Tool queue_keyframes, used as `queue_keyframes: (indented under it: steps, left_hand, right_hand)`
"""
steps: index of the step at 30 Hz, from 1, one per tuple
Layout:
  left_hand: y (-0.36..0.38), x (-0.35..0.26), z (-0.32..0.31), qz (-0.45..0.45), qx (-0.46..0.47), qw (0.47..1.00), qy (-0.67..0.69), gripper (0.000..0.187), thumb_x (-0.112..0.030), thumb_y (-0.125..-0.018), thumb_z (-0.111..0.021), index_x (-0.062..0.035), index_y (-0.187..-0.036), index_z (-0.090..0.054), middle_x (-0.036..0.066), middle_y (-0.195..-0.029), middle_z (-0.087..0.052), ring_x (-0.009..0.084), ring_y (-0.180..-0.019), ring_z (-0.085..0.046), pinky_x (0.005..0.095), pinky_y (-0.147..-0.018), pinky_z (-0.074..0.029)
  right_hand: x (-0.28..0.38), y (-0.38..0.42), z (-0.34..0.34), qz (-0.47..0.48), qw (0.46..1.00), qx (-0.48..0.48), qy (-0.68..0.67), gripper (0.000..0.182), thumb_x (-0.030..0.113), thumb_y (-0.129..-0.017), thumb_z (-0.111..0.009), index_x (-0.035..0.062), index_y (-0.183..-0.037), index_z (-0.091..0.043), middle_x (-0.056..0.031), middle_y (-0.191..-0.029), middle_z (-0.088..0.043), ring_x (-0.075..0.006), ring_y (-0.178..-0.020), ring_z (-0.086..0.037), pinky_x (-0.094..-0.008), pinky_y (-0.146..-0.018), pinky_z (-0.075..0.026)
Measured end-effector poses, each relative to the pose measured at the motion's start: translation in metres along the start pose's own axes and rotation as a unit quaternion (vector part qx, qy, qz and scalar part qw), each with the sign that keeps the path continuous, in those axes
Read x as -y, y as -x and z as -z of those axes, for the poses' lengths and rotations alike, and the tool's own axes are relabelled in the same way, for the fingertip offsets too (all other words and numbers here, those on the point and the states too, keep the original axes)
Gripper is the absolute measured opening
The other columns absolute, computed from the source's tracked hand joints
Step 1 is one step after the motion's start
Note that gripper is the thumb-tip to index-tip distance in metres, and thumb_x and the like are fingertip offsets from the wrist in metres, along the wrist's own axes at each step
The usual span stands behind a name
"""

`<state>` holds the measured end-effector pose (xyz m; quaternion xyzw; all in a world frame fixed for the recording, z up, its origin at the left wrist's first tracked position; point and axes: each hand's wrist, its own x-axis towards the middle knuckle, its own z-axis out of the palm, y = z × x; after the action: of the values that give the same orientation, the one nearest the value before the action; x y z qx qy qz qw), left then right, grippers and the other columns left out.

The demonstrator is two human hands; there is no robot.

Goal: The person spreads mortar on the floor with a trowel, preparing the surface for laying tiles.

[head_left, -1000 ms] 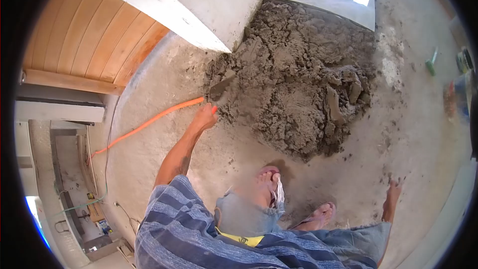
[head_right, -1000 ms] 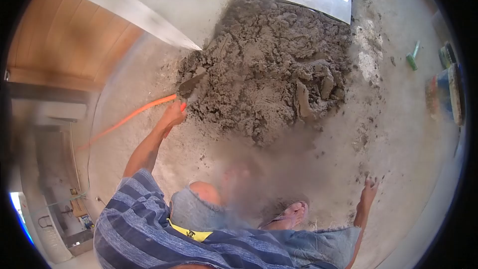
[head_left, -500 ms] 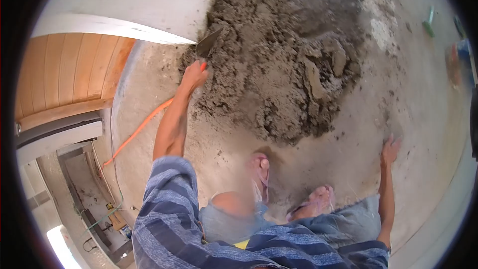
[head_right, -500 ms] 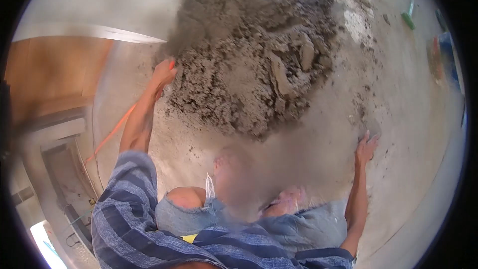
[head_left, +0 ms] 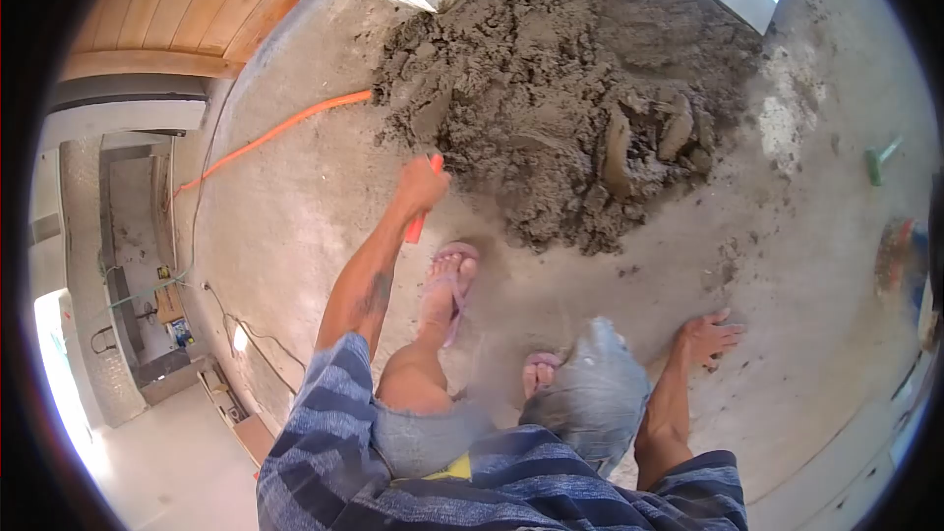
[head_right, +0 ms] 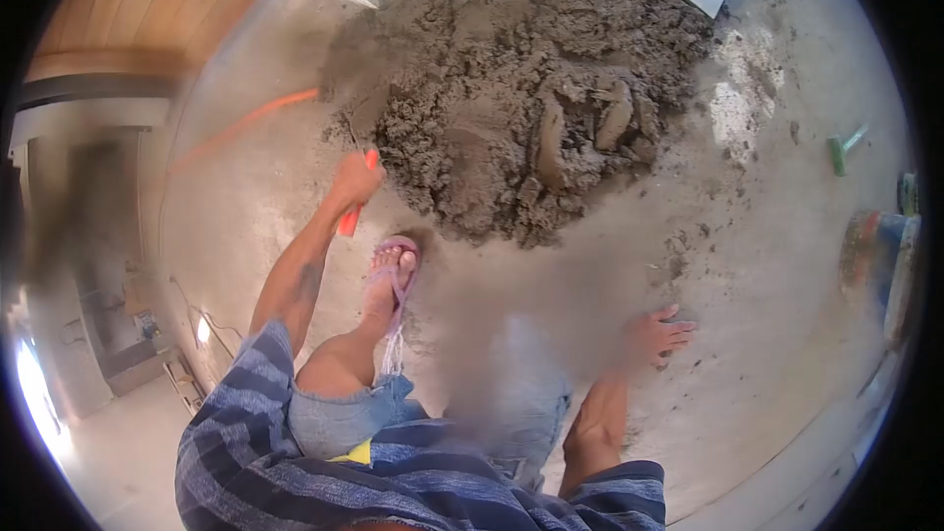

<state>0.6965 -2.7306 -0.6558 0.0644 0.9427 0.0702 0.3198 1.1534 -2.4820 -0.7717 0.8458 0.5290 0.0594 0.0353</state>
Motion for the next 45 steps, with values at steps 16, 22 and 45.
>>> queue_keyframes:
  steps: [16, 22, 45]
  left_hand:
    - [0.107, -0.025, -0.057, -0.149, -0.024, 0.988, 0.011, 0.040, -0.014, -0.080, -0.051, 0.0126, -0.107, -0.041, 0.034, -0.098, -0.060, 0.0446, -0.096, -0.060, 0.0467, -0.085, -0.047]
    - [0.151, -0.061, -0.099, 0.007, 0.059, 0.973, 0.225, 0.039, -0.015, -0.080, -0.054, 0.0141, -0.104, -0.042, 0.032, -0.090, -0.062, 0.0447, -0.084, -0.063, 0.0449, -0.074, -0.051]
    - [0.144, -0.075, -0.073, -0.389, -0.087, 0.911, -0.106, 0.041, -0.039, -0.090, -0.054, 0.0005, -0.097, -0.045, 0.022, -0.068, -0.062, 0.0407, -0.067, -0.063, 0.0480, -0.059, -0.050]
  right_hand:
    - [-0.021, -0.007, -0.037, 0.048, 0.987, -0.113, 0.099, 0.065, 0.056, -0.096, -0.027, 0.0146, -0.146, -0.027, -0.0099, -0.152, -0.024, -0.0238, -0.139, -0.025, -0.0620, -0.099, -0.026]
    - [-0.013, -0.014, -0.040, 0.218, 0.962, -0.055, -0.156, 0.066, 0.053, -0.096, -0.029, 0.0118, -0.147, -0.023, -0.0116, -0.154, -0.020, -0.0260, -0.141, -0.019, -0.0653, -0.102, -0.020]
    - [0.010, 0.016, 0.008, 0.193, 0.973, 0.054, -0.112, 0.062, 0.049, -0.097, -0.032, 0.0119, -0.146, -0.026, -0.0099, -0.154, -0.020, -0.0249, -0.142, -0.016, -0.0633, -0.103, -0.021]
